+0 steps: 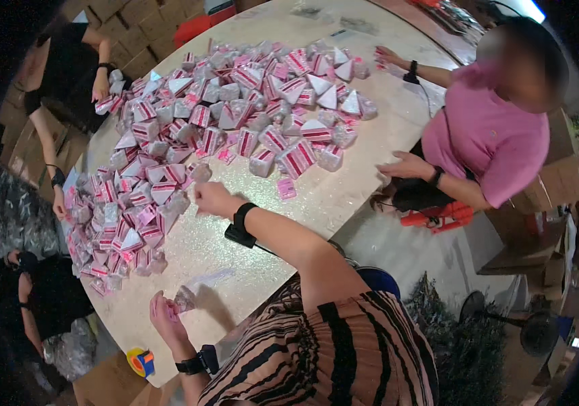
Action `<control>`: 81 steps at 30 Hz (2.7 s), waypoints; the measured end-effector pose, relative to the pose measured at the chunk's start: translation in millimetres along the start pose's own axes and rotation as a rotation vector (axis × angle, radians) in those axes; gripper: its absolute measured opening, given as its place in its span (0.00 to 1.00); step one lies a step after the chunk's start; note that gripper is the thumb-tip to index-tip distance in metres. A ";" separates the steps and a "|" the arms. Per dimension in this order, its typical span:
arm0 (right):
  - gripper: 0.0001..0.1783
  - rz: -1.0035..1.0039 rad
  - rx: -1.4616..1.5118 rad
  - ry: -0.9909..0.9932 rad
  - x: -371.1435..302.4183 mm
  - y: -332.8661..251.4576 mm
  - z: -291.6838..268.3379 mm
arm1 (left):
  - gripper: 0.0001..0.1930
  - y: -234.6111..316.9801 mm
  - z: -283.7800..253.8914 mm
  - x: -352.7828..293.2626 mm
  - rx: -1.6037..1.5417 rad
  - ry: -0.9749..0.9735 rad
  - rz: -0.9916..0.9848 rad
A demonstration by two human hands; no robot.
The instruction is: The person gathers small, individually wrapped items from a table and places them into a cardboard box. They then move to a different table where they sit and continue to handle and organize the wrapped items, occasionally using a tape dispenser.
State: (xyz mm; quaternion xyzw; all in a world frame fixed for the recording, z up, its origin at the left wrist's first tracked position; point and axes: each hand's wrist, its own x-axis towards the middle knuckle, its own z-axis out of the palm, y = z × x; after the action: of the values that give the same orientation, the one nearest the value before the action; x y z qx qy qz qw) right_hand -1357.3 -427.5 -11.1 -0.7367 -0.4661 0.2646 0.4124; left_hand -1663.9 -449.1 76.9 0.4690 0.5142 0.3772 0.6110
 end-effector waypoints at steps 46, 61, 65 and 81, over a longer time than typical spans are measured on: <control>0.05 -0.239 -0.594 -0.192 -159.5 16.3 56.8 | 0.08 13.8 -178.5 -3.6 -0.105 -0.058 0.035; 0.09 -0.078 -0.952 -0.095 -167.4 71.9 -85.4 | 0.11 29.5 -133.5 -16.3 0.078 0.002 0.242; 0.16 -0.131 -0.386 -0.103 -142.2 -22.1 -33.1 | 0.11 37.4 -128.7 -24.1 0.259 -0.096 0.281; 0.09 -0.016 0.857 -0.655 -227.2 -199.7 196.4 | 0.12 -16.9 -186.3 -71.2 0.114 -0.283 0.201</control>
State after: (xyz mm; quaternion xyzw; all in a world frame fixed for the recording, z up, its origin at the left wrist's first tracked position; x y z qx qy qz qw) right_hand -1699.6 -517.2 58.6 -0.3777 -0.4260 0.6439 0.5111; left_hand -1860.5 -486.5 74.4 0.6003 0.3943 0.3370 0.6088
